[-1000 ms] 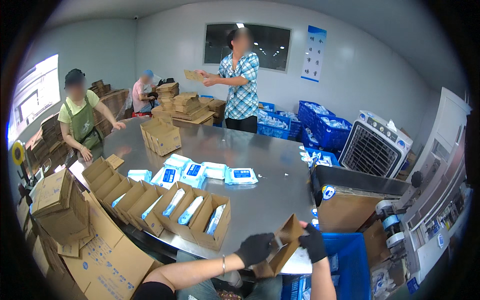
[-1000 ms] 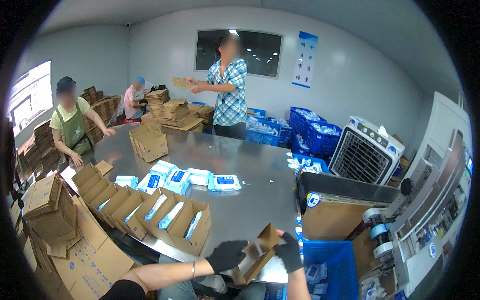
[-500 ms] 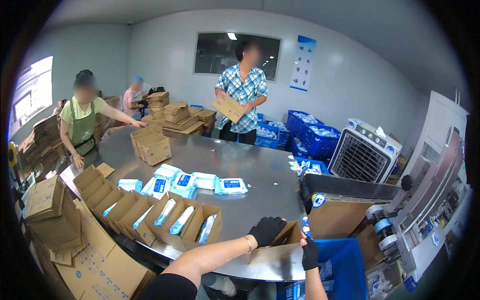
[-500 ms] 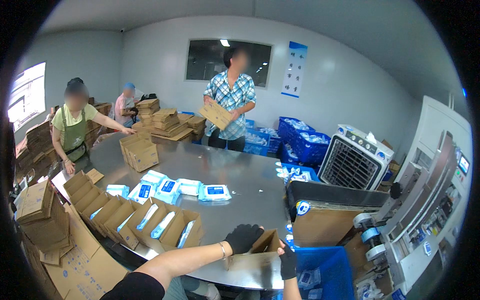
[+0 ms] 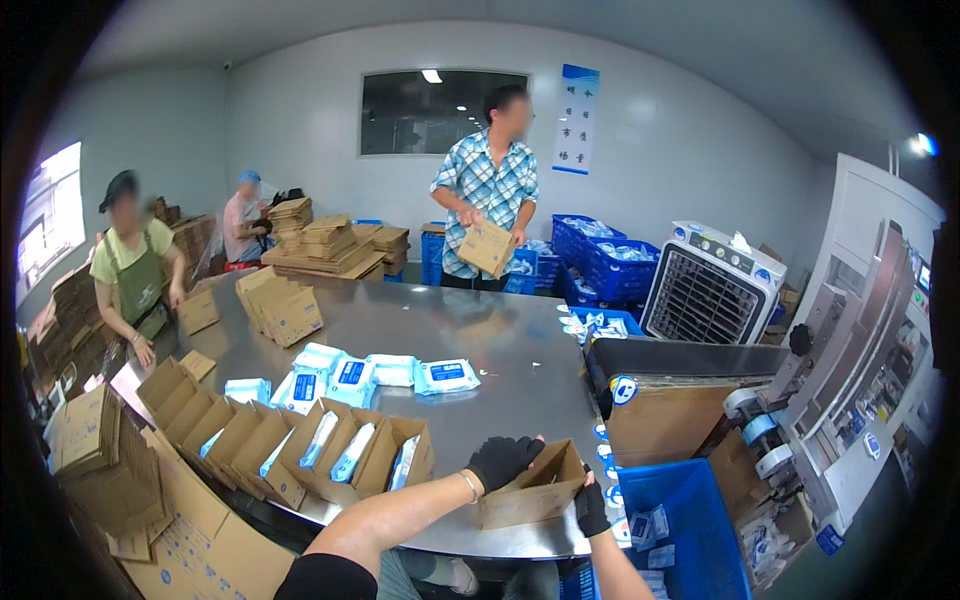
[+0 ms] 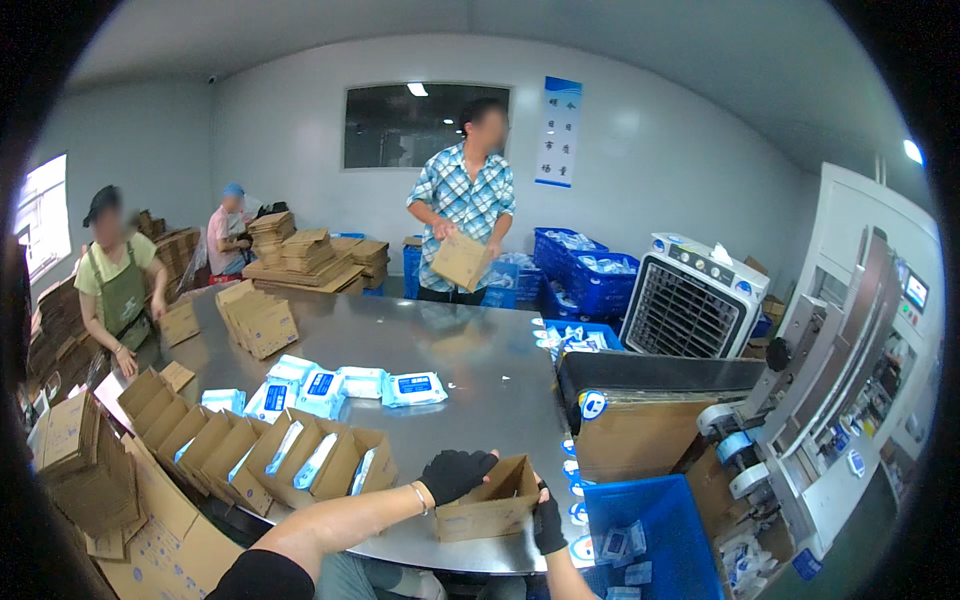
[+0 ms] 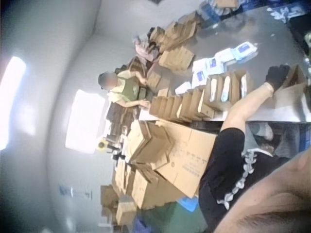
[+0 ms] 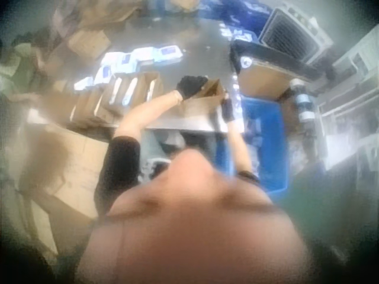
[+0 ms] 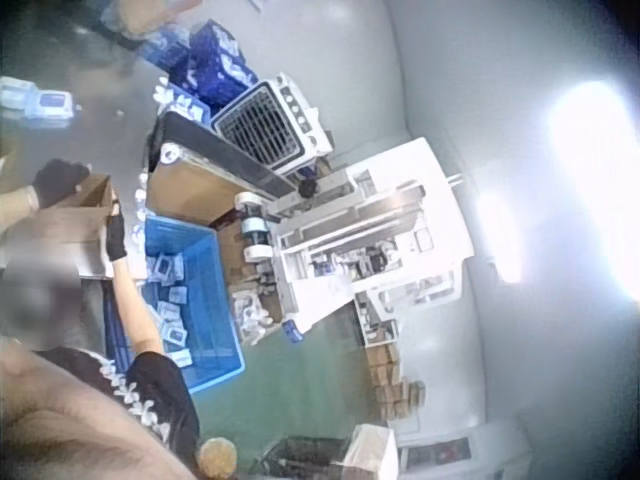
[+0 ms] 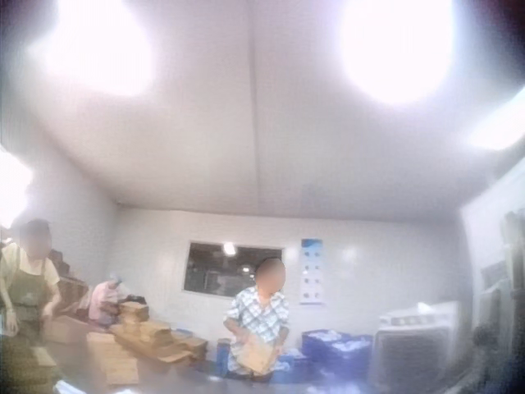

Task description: The person folds small cardboard boxes by hand, places individual packets of wet wipes into the boxes, and then organizes the boxes into a larger carton.

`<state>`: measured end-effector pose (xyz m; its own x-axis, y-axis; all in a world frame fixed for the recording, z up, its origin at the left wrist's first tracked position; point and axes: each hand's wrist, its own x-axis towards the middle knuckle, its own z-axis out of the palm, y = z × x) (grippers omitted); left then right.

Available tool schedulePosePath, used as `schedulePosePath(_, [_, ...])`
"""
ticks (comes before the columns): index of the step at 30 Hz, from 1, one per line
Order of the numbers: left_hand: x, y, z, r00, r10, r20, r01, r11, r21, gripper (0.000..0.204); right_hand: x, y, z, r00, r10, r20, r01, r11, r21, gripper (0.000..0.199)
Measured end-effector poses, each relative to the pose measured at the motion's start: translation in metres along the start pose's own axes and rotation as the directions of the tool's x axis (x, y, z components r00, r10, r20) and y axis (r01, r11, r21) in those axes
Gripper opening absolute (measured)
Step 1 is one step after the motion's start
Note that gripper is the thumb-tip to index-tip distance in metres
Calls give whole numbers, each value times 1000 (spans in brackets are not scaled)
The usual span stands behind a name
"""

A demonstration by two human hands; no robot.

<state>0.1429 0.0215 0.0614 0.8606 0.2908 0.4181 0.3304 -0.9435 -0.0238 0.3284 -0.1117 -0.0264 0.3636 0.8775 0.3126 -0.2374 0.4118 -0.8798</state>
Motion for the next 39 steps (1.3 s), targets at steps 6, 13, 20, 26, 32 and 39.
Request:
schedulePosePath(6, [6,-1,2,998,-43,-46,39,996,-86,41,9,-32,35,990,-108,-95,70,939,-337,66])
schedulePosePath(13, [9,-4,2,995,-92,-32,88,992,-93,45,22,-6,20,974,-146,171,187,950,-252,48])
schedulePosePath(20, [23,-2,-6,991,-82,101,85,996,-23,49,27,-49,18,989,149,-7,-129,827,-548,77])
schedulePosePath(26, [19,-16,-2,976,-130,177,117,990,81,42,39,-59,43,973,220,-73,-222,786,-576,58])
schedulePosePath(32, [6,-10,1,990,-48,129,65,989,-130,49,48,-50,33,953,303,18,-230,761,-607,60])
schedulePosePath(39, [-9,-54,27,952,42,302,163,768,-619,64,42,11,57,900,-324,-290,110,815,-569,53])
